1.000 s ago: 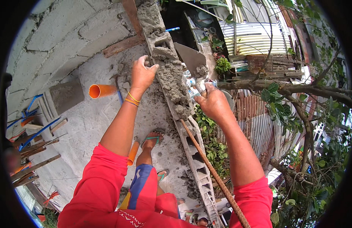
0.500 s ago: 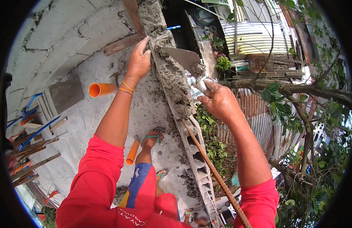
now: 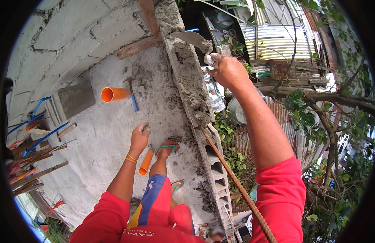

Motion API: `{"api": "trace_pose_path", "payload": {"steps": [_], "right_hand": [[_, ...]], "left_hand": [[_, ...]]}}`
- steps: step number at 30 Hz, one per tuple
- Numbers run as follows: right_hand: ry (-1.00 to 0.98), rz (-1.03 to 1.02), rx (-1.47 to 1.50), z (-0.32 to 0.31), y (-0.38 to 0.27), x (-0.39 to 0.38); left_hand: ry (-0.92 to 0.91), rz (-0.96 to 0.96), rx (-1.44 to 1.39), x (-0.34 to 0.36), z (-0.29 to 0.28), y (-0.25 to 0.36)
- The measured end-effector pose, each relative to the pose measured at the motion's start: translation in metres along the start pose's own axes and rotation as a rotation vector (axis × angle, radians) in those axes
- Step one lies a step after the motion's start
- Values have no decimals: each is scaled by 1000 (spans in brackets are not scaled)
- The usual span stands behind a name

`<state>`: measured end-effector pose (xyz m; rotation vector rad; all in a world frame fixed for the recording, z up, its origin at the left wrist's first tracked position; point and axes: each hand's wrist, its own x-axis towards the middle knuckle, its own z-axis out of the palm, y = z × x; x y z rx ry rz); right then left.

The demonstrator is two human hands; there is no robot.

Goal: The person scoops mortar from a pile on the floor with a trowel and applies it to the top of a hollow block wall, smoothing it along the joints. The worker repeatedly returns to the mortar pile to gather more material and continues filling gaps between blocks.

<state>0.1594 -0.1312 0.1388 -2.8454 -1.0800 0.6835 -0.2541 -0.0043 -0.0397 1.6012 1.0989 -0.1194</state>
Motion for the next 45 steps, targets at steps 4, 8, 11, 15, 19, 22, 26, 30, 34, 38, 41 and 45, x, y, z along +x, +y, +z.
{"api": "trace_pose_path", "payload": {"steps": [4,8,11,15,19,22,26,30,34,38,41,45], "right_hand": [[-72,-10,-117,10,15,-53],[-138,-62,-166,5,29,-122],[-99,-53,-310,-9,25,-130],[19,-261,-403,-18,14,-104],[-241,-188,-536,-18,26,-122],[-218,-213,-529,-18,50,-162],[-146,-12,-236,1,66,-179],[-89,-4,-228,32,66,-196],[-138,20,-237,49,68,-243],[-150,42,-231,58,63,-276],[-290,299,10,65,51,-305],[2,438,604,93,15,-381]], "left_hand": [[41,109,-70,-3,14,25],[55,384,-19,16,51,87],[93,450,-30,40,83,125],[18,292,55,58,109,135],[-1,176,-167,36,120,128],[-56,236,-124,21,120,128],[-57,244,-211,20,129,131],[-166,-23,-494,24,138,126],[-196,-46,-482,17,139,116],[-247,-131,-459,-6,148,110],[-320,-149,-475,-19,147,109],[-413,-223,-503,-37,137,108]]}}
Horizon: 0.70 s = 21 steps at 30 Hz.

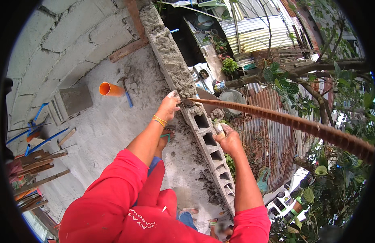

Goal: The person scoops mortar from a pile on the floor with a trowel and applies it to the top of a hollow block wall, smoothing it along the joints. The worker repeatedly returns to the mortar pile to gather more material and continues filling gaps between blocks.

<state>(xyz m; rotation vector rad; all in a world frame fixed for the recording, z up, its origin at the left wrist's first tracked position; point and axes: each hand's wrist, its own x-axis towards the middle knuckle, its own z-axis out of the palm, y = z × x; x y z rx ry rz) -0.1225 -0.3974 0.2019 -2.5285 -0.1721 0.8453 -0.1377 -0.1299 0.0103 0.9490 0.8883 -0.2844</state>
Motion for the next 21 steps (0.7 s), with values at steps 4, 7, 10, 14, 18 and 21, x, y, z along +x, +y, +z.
{"api": "trace_pose_path", "payload": {"steps": [4,7,10,14,18,21], "right_hand": [[-46,343,841,50,32,-116],[89,312,1132,96,52,-226],[238,384,1390,143,71,-366],[627,518,1353,235,81,-558],[1153,769,361,345,64,-685],[1089,1199,664,423,68,-741]], "left_hand": [[-104,21,50,-38,-8,-23],[-217,5,120,-87,-11,-64],[-303,-145,306,-173,-7,-132],[-577,-329,718,-298,1,-247],[-736,-514,1084,-421,-32,-331],[-926,-539,1315,-493,-36,-380]]}}
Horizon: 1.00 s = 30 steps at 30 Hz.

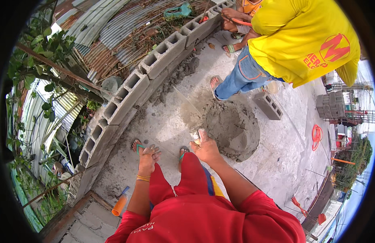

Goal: The person scoops mortar from a pile on the floor with a trowel and applies it to the top of a hollow block wall, smoothing it along the joints. The worker repeatedly returns to the mortar pile to gather more material and continues filling gaps between blocks.

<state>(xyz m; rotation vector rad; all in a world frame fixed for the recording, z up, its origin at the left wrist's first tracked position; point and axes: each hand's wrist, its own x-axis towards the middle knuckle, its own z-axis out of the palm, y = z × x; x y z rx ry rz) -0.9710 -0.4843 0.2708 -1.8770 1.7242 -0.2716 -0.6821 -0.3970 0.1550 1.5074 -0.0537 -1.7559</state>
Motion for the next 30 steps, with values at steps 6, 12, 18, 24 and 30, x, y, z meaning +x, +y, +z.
{"api": "trace_pose_path", "payload": {"steps": [6,12,18,24,30], "right_hand": [[-131,470,-189,38,166,15],[178,535,322,123,257,24],[157,1101,893,177,274,82],[50,1189,1547,268,319,244],[333,1201,1827,368,438,345]], "left_hand": [[-134,-71,252,21,115,-2],[-299,-77,698,108,167,-33],[-730,16,1434,217,179,-96],[-1005,-222,1815,293,164,-132],[-1051,-350,2005,347,153,-144]]}}
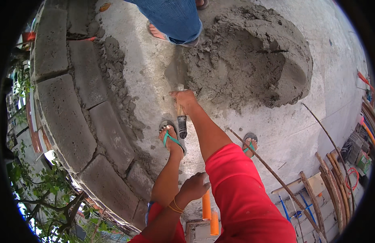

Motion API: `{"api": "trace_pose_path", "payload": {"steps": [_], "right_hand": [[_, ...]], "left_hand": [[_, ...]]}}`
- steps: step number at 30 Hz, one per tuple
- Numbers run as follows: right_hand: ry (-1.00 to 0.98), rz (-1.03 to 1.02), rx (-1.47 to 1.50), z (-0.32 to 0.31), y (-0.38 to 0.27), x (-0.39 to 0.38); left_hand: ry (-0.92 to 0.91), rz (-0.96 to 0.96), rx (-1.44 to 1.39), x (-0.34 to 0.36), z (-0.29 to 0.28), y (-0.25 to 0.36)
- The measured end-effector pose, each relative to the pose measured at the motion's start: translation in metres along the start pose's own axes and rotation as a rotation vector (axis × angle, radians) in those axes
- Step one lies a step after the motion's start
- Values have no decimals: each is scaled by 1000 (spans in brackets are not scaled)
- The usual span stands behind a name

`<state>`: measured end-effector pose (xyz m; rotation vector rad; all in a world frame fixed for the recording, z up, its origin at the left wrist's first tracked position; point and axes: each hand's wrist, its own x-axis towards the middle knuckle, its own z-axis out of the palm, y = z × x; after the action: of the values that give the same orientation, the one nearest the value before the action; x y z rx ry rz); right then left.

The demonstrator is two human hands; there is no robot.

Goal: The person scoops mortar from a pile on the floor with a trowel and applies it to the top of a hollow block wall, smoothing it along the joints. The worker repeatedly returns to the mortar pile to gather more material and continues filling gaps between blocks.

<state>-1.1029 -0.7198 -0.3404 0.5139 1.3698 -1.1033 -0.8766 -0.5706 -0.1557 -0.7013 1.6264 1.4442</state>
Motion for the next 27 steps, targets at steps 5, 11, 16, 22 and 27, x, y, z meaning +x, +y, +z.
{"api": "trace_pose_path", "payload": {"steps": [5,11,16,22,27], "right_hand": [[247,-132,73,-114,5,4],[79,52,-97,-155,32,-91],[11,142,-643,-152,37,-37],[109,-6,117,-214,76,-49],[68,-143,148,-180,206,-129]], "left_hand": [[-75,4,-13,12,-9,24],[-198,-20,24,29,-7,43],[-165,-34,76,40,-4,45],[-126,-10,88,41,-1,36],[-412,-66,366,36,2,31]]}}
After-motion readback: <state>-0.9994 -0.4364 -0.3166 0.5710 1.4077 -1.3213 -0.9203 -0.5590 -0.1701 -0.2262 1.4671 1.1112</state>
